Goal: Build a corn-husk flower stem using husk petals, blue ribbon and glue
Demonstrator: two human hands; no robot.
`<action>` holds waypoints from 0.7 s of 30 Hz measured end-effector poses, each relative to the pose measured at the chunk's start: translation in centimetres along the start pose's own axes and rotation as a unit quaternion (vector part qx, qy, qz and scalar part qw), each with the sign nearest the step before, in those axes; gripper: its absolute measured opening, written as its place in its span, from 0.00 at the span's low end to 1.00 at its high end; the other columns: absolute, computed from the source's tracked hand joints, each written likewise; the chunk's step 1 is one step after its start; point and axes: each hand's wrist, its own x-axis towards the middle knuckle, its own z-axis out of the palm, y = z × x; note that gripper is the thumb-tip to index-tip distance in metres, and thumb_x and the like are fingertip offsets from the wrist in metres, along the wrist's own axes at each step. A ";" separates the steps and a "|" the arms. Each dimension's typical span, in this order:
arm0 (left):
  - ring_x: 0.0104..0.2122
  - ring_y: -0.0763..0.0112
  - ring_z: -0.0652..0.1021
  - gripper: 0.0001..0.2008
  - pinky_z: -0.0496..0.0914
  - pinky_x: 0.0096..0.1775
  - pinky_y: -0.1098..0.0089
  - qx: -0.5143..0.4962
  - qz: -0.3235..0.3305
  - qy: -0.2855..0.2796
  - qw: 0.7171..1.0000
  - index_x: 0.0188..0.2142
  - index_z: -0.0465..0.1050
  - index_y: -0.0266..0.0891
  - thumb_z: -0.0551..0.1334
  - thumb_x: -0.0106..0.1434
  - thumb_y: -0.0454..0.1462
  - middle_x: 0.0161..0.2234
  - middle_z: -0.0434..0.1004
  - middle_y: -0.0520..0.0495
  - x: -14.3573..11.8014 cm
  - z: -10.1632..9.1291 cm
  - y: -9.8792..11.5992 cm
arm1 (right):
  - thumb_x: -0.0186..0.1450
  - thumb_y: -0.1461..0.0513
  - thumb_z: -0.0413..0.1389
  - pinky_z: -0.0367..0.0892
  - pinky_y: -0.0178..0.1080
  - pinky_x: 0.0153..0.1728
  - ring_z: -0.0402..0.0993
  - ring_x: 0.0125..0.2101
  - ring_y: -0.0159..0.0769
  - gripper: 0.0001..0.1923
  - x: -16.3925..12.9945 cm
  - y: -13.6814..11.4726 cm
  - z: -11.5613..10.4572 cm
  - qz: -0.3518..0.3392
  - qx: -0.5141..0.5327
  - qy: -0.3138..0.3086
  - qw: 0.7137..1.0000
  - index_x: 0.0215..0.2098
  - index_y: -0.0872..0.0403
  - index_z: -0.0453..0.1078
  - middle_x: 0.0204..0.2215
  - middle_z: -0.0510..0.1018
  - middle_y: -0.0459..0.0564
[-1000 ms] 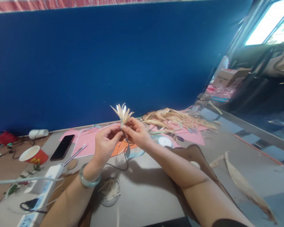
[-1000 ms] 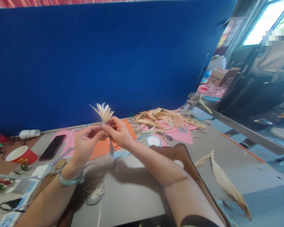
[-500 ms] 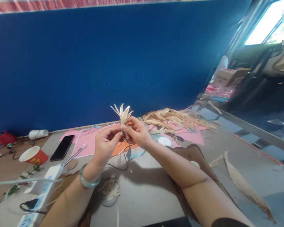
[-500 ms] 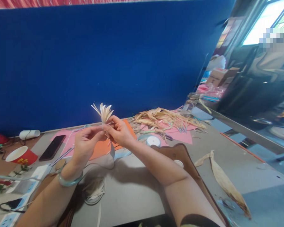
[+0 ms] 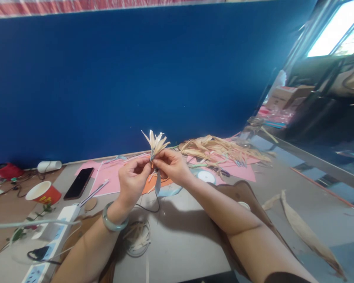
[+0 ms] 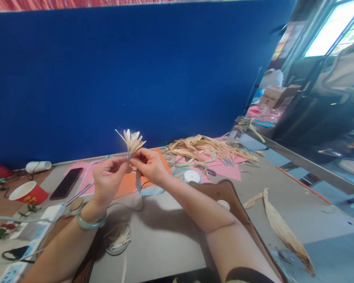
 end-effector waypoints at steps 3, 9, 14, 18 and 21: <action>0.28 0.69 0.83 0.07 0.79 0.33 0.71 0.034 0.035 0.011 0.999 0.34 0.80 0.36 0.68 0.58 0.38 0.30 0.84 0.47 -0.1 0.0 -0.5 | 0.60 0.60 0.61 0.60 0.29 0.15 0.63 0.15 0.24 0.07 0.0 -0.3 0.3 0.001 -0.012 0.022 1.000 0.28 0.54 0.68 0.18 0.70 0.40; 0.29 0.69 0.82 0.06 0.78 0.34 0.71 0.104 0.109 0.020 0.988 0.35 0.80 0.37 0.67 0.59 0.37 0.33 0.84 0.46 -0.2 0.0 -1.2 | 0.58 0.61 0.62 0.66 0.32 0.26 0.68 0.23 0.28 0.08 0.0 -0.1 0.7 -0.046 -0.043 0.070 0.996 0.25 0.55 0.69 0.21 0.73 0.43; 0.28 0.70 0.81 0.05 0.75 0.34 0.72 0.157 0.180 0.029 0.971 0.36 0.80 0.38 0.65 0.61 0.36 0.32 0.84 0.47 -0.3 0.0 -1.2 | 0.58 0.60 0.61 0.66 0.33 0.26 0.67 0.23 0.28 0.08 -0.4 0.6 1.1 -0.057 -0.028 0.087 0.994 0.25 0.55 0.69 0.22 0.73 0.44; 0.29 0.69 0.81 0.06 0.75 0.35 0.70 0.192 0.224 0.030 0.955 0.37 0.80 0.39 0.64 0.63 0.37 0.32 0.83 0.46 -0.5 -0.3 -1.3 | 0.57 0.56 0.64 0.67 0.35 0.28 0.69 0.25 0.30 0.12 -0.7 0.7 1.5 -0.048 0.016 0.093 0.994 0.27 0.55 0.70 0.25 0.75 0.46; 0.30 0.68 0.81 0.05 0.74 0.36 0.70 0.219 0.255 0.022 0.941 0.37 0.80 0.40 0.64 0.63 0.36 0.32 0.83 0.45 -0.6 -0.4 -1.6 | 0.57 0.52 0.65 0.63 0.33 0.23 0.63 0.22 0.28 0.16 -0.8 0.5 1.7 -0.038 0.019 0.103 0.994 0.25 0.55 0.68 0.21 0.71 0.44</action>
